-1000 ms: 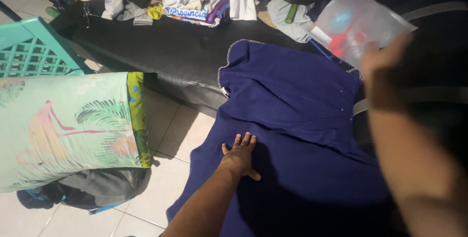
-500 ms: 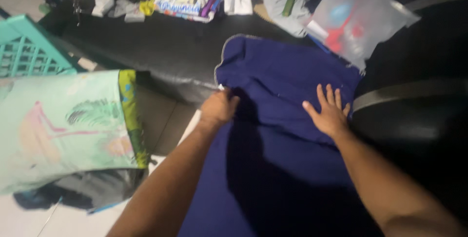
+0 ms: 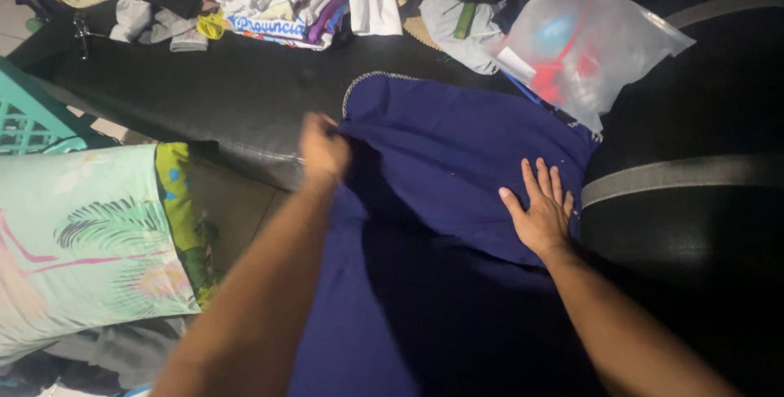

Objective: The person zips a plastic pouch containing items, places it on a surface, and then arranges a large round pillow and a long pillow. The person then picks up a backpack, handles a small green chair, and folds the long pillow before placing it on a couch.

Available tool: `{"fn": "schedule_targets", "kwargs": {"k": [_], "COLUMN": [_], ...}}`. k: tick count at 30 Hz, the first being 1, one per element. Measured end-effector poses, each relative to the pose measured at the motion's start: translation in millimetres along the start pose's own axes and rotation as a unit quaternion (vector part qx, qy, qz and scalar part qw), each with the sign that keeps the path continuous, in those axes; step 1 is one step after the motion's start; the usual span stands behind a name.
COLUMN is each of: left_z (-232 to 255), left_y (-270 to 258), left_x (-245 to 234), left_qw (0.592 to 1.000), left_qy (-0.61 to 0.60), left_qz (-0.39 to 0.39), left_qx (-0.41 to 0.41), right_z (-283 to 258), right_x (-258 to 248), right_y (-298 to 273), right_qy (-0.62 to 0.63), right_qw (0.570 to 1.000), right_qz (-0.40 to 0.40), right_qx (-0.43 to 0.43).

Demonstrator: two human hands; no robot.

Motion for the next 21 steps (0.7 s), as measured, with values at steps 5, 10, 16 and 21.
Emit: {"fn": "schedule_targets", "kwargs": {"k": [5,10,16,21], "left_z": [-13.8,41.8,93.7,76.4], "left_y": [61.1,33.7,-111.7,-129.6], "left_x": [-35.2,-42.6,25.4,17.0], "left_qw": [0.995,0.998,0.88,0.805], "left_qy": [-0.075,0.065,0.268,0.421], "left_qz": [0.014,0.003,-0.346,-0.408], "left_qx": [-0.062,0.018,0.185,0.097], "right_z": [-2.8,-4.7,-8.1,24.6], "right_x": [1.2,1.9,-0.4,24.6], "right_y": [0.3,-0.4,0.8,17.5], "right_qy": [-0.005,-0.033,-0.043,-0.065], "right_qw": [1.0,0.999,0.999,0.989], "right_qz": [0.001,-0.019,-0.023,-0.105], "right_qx": [0.007,0.022,0.018,0.086]}}
Point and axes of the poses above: each hand's wrist, its own y-axis towards the middle knuckle, its own x-axis out of the palm, z = x × y, the point moved 10 cm from there along y, towards the middle knuckle, and after that the axes turned 11 degrees about z, right-handed, at the moved point
